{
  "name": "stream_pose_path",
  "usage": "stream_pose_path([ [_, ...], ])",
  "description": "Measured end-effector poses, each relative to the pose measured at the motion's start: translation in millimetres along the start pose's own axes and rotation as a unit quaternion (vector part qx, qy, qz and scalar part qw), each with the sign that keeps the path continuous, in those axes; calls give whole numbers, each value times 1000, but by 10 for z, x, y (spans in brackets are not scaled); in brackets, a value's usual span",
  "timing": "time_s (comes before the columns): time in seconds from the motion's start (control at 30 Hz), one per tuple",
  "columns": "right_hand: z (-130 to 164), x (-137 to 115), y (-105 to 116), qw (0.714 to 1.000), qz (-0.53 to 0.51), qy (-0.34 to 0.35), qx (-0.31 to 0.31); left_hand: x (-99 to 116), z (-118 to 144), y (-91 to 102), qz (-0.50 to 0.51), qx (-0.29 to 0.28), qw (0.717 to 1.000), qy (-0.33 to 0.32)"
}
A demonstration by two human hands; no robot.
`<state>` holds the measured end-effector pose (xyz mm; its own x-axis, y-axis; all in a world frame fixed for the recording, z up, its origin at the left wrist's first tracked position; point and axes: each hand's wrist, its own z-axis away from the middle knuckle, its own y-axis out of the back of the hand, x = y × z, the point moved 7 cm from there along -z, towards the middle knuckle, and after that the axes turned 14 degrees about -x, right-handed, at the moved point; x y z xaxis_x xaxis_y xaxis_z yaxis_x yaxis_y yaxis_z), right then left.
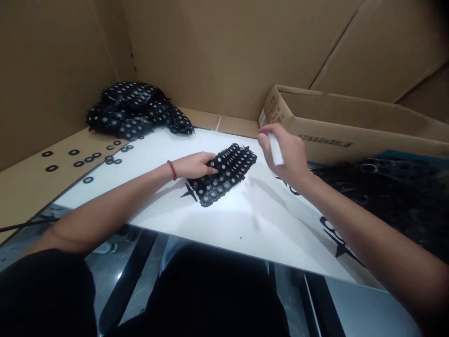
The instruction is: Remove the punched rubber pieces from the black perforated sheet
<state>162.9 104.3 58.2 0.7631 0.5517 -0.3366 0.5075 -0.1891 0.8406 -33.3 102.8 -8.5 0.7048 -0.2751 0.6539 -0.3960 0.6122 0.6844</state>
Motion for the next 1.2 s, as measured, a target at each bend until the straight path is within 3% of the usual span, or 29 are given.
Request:
stream_pose_path([
  [0.1, 336, -267, -93, 986, -146, 28, -81, 76, 31, -19, -5, 8, 1000, -26],
  [0.17, 532, -391, -190, 966, -225, 11, -129, 83, 51, -34, -8, 17, 1000, -13],
  [0.27, 725, -460, -393, 914, -355, -37, -192, 115, 81, -73, 23, 18, 999, -16],
  [0.37, 799, -447, -564, 864, -442, -61, -233, 233, 111, -189, 72, -51, 993, -75],
  [0.47, 818, -425, -651, 837, -479, -57, -260, 272, 145, -274, 60, -96, 990, -89],
  [0.73, 836, -427, -628, 850, -455, -46, -262, 225, 106, -266, -54, -17, 994, -95],
  [0.9, 812, -412, -628, 835, -482, -49, -261, 294, 105, -301, -84, 23, 991, -103],
  [1.1, 821, -309, -709, 827, -488, -129, -246, 366, 193, -191, -214, 79, 966, -118],
  [1.2, 826, -299, -718, 825, -492, -146, -238, 445, 244, -241, -263, 46, 953, -143],
])
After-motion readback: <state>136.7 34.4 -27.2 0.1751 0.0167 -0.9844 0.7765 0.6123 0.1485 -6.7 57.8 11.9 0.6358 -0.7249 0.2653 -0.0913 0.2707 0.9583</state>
